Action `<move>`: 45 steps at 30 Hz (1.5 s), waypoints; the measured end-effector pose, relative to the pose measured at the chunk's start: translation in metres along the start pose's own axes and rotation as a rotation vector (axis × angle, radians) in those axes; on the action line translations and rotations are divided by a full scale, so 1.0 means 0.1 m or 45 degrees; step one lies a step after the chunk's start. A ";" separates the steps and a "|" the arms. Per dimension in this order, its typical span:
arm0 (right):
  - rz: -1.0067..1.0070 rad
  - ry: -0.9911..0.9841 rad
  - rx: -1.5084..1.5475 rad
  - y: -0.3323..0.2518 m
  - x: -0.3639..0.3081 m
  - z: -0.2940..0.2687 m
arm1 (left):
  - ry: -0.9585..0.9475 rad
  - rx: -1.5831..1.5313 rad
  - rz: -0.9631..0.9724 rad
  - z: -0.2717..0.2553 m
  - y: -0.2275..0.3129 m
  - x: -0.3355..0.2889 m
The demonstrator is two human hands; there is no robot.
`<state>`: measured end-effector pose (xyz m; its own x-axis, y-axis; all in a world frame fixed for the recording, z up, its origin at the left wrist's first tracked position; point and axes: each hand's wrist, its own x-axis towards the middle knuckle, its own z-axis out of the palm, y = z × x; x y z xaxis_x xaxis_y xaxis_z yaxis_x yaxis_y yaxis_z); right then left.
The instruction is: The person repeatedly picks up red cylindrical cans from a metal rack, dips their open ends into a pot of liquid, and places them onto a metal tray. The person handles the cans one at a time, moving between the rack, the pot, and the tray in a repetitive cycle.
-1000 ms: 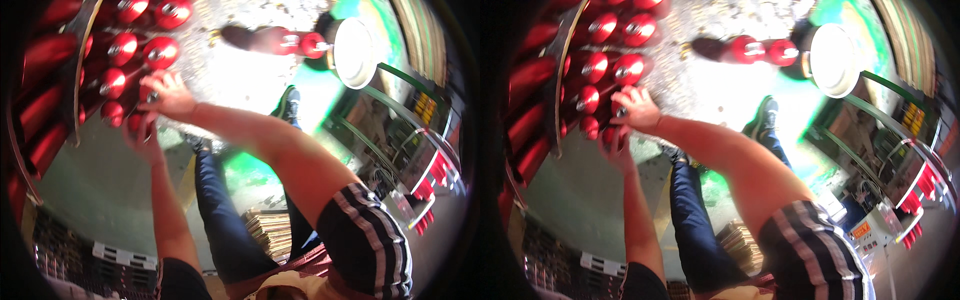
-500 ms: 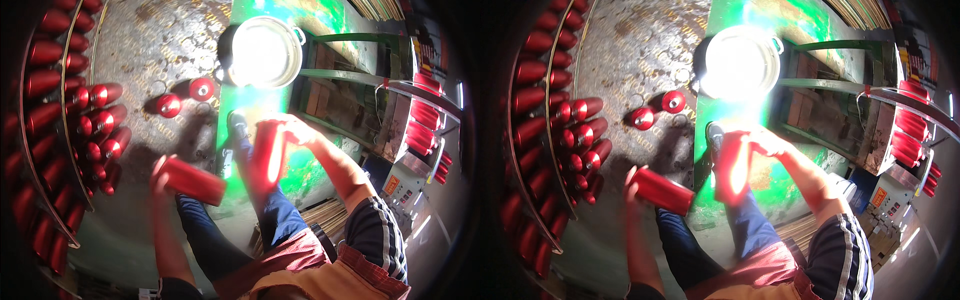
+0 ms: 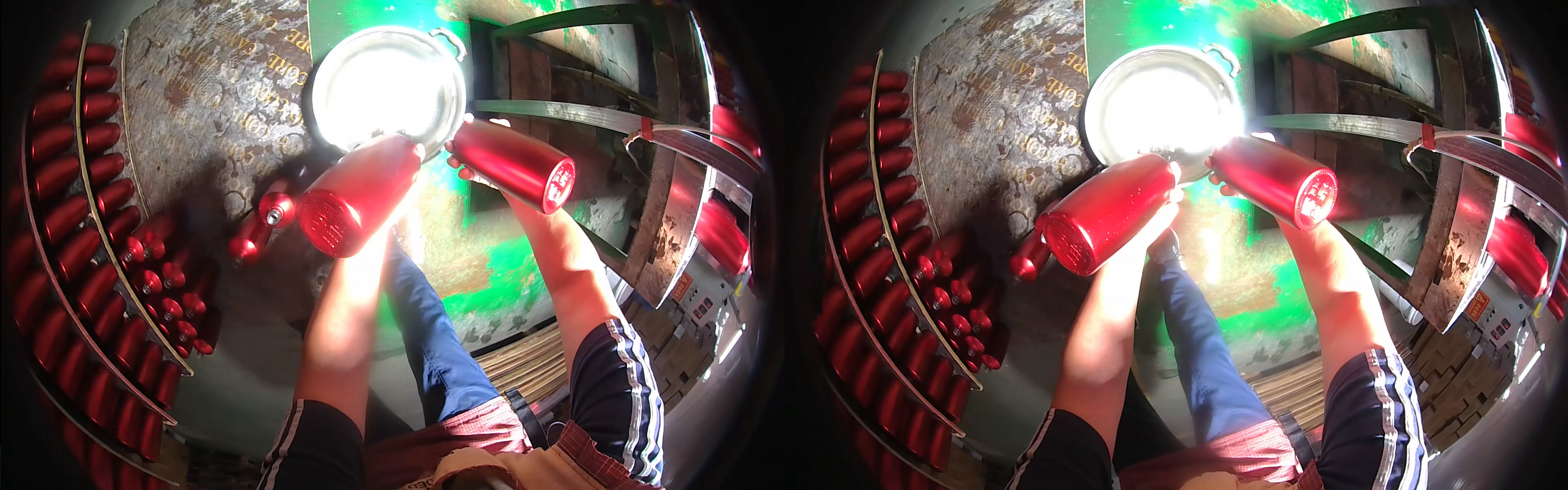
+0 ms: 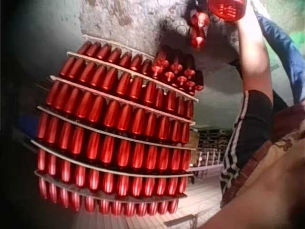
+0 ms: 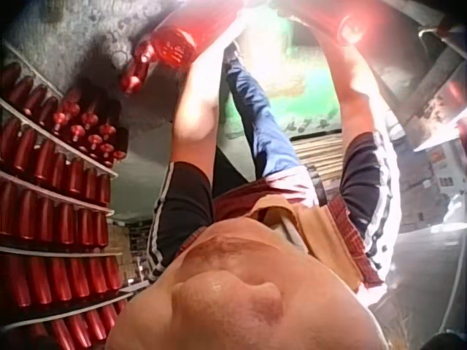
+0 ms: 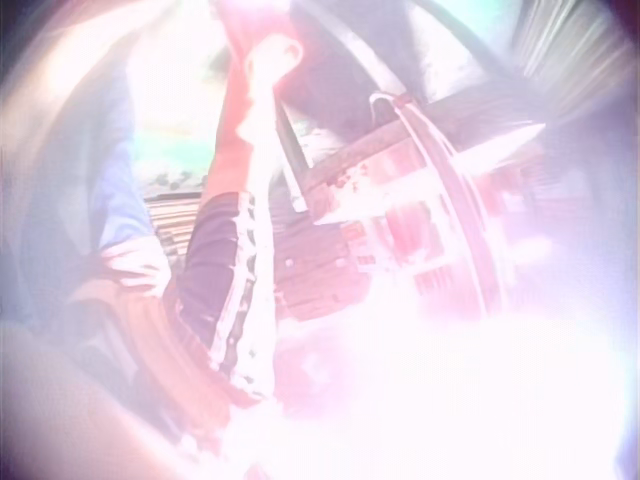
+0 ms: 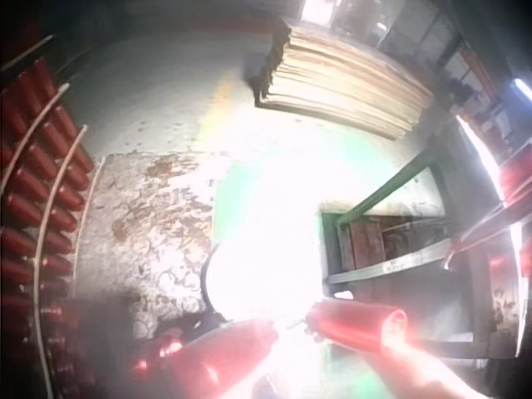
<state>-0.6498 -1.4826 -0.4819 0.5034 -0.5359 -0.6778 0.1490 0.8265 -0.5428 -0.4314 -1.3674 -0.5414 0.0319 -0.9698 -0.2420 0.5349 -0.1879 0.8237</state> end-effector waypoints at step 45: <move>-1.092 -0.735 -2.042 4.51 0.43 3.49 | 1.836 1.659 -0.087 -3.92 -0.35 -5.04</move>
<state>-0.2640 -1.0733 -0.5828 0.9649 -0.2616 0.0248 -0.1681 -0.6869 -0.7070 -0.1354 -0.8106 -0.6492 0.9631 -0.2493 0.1013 -0.2680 -0.8535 0.4469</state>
